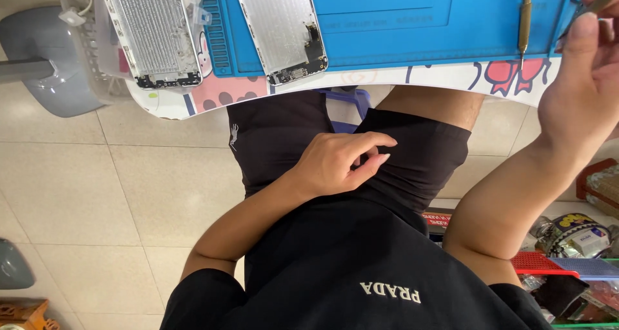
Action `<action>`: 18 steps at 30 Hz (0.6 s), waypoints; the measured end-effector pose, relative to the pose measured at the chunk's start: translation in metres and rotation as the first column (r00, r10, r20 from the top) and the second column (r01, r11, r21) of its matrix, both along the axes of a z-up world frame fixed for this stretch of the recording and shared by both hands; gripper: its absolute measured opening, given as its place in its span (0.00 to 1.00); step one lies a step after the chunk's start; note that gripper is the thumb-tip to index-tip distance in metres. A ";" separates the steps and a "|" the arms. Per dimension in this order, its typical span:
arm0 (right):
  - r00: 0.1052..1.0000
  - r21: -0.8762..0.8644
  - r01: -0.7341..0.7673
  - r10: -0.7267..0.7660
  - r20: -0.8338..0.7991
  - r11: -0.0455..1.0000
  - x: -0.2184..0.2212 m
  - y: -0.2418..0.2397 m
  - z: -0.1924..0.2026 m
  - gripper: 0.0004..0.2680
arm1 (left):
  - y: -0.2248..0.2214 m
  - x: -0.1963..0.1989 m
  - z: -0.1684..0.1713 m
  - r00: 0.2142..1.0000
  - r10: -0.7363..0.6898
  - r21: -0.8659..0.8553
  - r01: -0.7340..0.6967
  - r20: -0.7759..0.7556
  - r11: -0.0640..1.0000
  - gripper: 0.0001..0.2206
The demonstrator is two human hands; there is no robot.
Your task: The person disassembles and repairs a mobile phone on a workbench using precision tools.
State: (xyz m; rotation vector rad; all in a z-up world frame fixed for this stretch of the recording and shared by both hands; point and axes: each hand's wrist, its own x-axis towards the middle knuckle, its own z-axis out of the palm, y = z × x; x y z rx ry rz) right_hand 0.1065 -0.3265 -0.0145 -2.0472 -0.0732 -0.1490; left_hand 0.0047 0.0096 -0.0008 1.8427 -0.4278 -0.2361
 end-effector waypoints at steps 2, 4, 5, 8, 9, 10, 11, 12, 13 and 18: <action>1.000 0.087 -0.012 0.013 -0.005 0.996 -0.008 0.018 0.010 0.06 | 0.002 0.000 -0.002 1.000 0.016 -0.001 -0.016 -0.025 1.000 0.11; 1.000 0.176 -0.018 0.020 -0.004 0.984 -0.013 0.037 0.017 0.06 | 0.004 0.002 -0.005 0.999 0.027 0.002 -0.027 -0.045 1.000 0.11; 0.997 0.328 -0.062 0.070 -0.011 0.943 -0.016 0.047 0.020 0.03 | 0.004 0.002 -0.007 0.998 0.027 -0.013 -0.028 -0.062 1.000 0.11; 0.998 0.405 -0.054 0.068 -0.018 0.913 -0.016 0.086 0.042 0.04 | 0.002 0.006 -0.024 0.996 0.028 -0.050 -0.032 -0.083 0.998 0.11; 0.999 0.347 -0.015 0.025 -0.024 0.938 -0.013 0.102 0.051 0.04 | 0.001 0.009 -0.032 0.996 0.039 -0.066 -0.045 -0.084 0.997 0.11; 1.000 0.345 -0.015 0.023 -0.021 0.938 -0.015 0.096 0.039 0.04 | 0.000 0.013 -0.040 0.996 0.037 -0.068 -0.043 -0.082 0.997 0.11; 0.998 0.363 -0.057 0.062 -0.002 0.930 -0.019 0.090 0.026 0.05 | -0.001 0.016 -0.049 0.993 0.051 -0.048 -0.056 -0.104 0.997 0.11; 0.995 0.383 -0.100 0.101 0.017 0.919 -0.023 0.084 0.012 0.06 | -0.002 0.018 -0.057 0.990 0.065 -0.027 -0.069 -0.126 0.997 0.11; 0.995 0.381 -0.098 0.101 0.014 0.919 -0.023 0.087 0.011 0.06 | -0.003 0.019 -0.060 0.989 0.065 -0.029 -0.069 -0.129 0.997 0.11; 0.993 0.291 -0.120 0.110 0.052 0.949 -0.009 0.121 0.024 0.11 | -0.005 0.024 -0.068 0.980 0.039 -0.055 -0.051 -0.194 0.997 0.11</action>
